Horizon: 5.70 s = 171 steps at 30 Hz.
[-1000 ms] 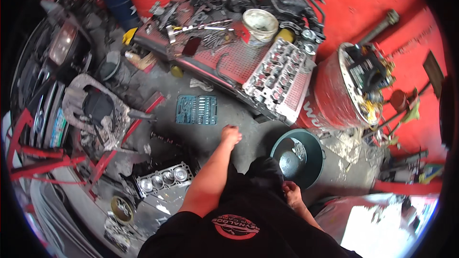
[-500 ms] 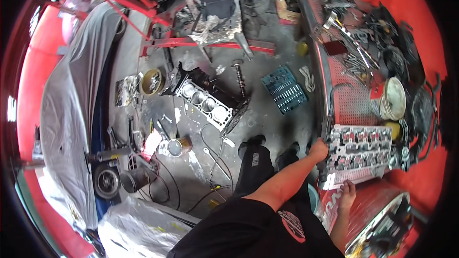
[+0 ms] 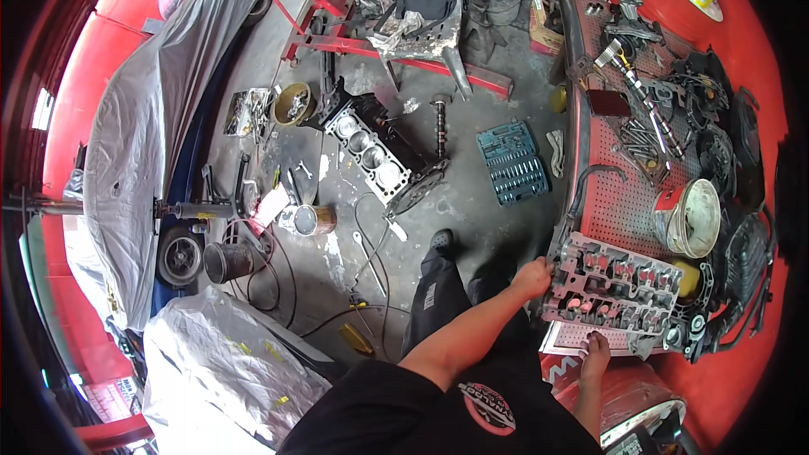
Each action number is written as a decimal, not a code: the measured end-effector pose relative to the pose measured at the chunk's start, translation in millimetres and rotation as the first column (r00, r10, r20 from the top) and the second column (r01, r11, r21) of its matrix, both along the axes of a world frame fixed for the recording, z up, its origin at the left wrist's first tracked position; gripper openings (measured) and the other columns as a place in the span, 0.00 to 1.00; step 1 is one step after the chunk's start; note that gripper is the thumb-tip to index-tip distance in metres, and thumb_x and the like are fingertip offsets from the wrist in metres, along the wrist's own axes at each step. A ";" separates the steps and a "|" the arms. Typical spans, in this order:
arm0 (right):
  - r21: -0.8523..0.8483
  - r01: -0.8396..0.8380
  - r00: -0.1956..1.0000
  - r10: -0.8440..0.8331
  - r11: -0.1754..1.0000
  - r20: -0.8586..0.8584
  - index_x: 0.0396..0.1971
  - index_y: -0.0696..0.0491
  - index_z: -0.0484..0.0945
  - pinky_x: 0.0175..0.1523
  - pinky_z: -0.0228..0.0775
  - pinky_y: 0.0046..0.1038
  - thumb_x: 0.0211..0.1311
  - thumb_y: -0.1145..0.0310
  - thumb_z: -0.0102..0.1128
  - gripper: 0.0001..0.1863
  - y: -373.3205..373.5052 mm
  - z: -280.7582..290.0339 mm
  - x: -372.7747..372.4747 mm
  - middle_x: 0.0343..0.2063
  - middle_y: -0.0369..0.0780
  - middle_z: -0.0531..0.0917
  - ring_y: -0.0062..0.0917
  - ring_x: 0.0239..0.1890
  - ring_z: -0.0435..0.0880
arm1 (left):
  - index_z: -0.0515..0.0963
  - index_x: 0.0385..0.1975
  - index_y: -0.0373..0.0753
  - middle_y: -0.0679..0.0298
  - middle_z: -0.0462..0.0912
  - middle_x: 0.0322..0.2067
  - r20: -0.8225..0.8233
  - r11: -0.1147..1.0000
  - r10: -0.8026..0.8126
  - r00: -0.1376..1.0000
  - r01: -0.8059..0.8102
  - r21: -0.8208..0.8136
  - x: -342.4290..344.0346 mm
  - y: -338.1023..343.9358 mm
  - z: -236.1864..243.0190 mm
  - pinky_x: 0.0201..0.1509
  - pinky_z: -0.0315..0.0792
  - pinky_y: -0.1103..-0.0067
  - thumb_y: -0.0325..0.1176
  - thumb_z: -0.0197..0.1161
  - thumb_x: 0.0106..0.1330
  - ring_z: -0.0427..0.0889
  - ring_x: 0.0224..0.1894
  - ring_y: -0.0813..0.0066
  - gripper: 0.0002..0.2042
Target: The person picks up metal components from a bucket and places them into an engine block on the floor, then handles an engine head assembly on a workbench.
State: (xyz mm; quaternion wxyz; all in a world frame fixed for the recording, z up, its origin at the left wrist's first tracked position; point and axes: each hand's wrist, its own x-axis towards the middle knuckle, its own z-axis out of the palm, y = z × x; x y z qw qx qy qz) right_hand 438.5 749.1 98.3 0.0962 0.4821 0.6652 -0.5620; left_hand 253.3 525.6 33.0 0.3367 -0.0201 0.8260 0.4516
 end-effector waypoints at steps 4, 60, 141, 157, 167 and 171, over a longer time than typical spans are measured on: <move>-0.023 -0.042 0.998 0.043 0.999 0.039 0.45 0.55 0.73 0.29 0.67 0.20 0.65 0.68 0.49 0.12 16.4 -16.1 19.3 0.37 0.36 0.79 0.20 0.31 0.79 | 0.72 0.38 0.31 0.43 0.79 0.38 -0.056 0.996 -0.081 0.995 0.083 0.027 -1.9 -0.7 -17.2 0.49 0.70 0.58 0.39 0.46 0.68 0.78 0.43 0.43 0.15; -0.136 -0.166 0.926 0.202 0.977 0.318 0.47 0.58 0.73 0.33 0.68 0.22 0.66 0.67 0.48 0.14 10.1 2.3 41.7 0.40 0.40 0.80 0.22 0.32 0.79 | 0.73 0.31 0.33 0.62 0.75 0.20 0.248 0.913 0.292 0.924 -0.347 0.215 7.5 -22.0 6.6 0.25 0.70 0.76 0.37 0.55 0.66 0.75 0.22 0.77 0.12; 0.894 -0.373 0.843 0.493 0.246 0.216 0.61 0.57 0.62 0.69 0.43 0.35 0.71 0.61 0.40 0.24 -122.5 -8.9 -147.9 0.62 0.46 0.63 0.37 0.66 0.57 | 0.50 0.68 0.48 0.50 0.59 0.63 0.695 0.804 0.222 0.684 0.275 -0.528 103.2 -314.8 -57.8 0.60 0.61 0.51 0.50 0.56 0.61 0.61 0.64 0.48 0.36; 0.758 -0.160 0.921 0.372 0.633 -0.116 0.65 0.59 0.57 0.70 0.41 0.32 0.71 0.57 0.39 0.28 -124.4 -21.4 -150.1 0.64 0.44 0.61 0.30 0.67 0.55 | 0.50 0.67 0.38 0.43 0.70 0.52 0.655 0.718 0.016 0.756 0.447 -0.534 99.1 -374.0 -110.6 0.58 0.68 0.65 0.49 0.57 0.59 0.71 0.55 0.51 0.39; 0.879 -0.350 0.892 0.402 0.323 0.208 0.65 0.55 0.58 0.70 0.40 0.35 0.70 0.56 0.38 0.28 -137.6 -10.7 -148.8 0.64 0.45 0.61 0.37 0.68 0.53 | 0.49 0.67 0.37 0.43 0.69 0.53 0.638 0.705 -0.001 0.770 0.454 -0.546 98.9 -385.5 -107.4 0.60 0.66 0.65 0.50 0.59 0.56 0.71 0.56 0.51 0.42; 0.892 -0.374 0.888 0.374 0.252 0.267 0.64 0.56 0.58 0.70 0.41 0.38 0.69 0.56 0.37 0.28 -131.3 1.0 -147.5 0.63 0.48 0.61 0.41 0.67 0.54 | 0.49 0.67 0.36 0.43 0.69 0.53 0.639 0.708 -0.032 0.769 0.469 -0.528 99.7 -373.3 -110.1 0.60 0.65 0.65 0.51 0.59 0.56 0.71 0.56 0.50 0.42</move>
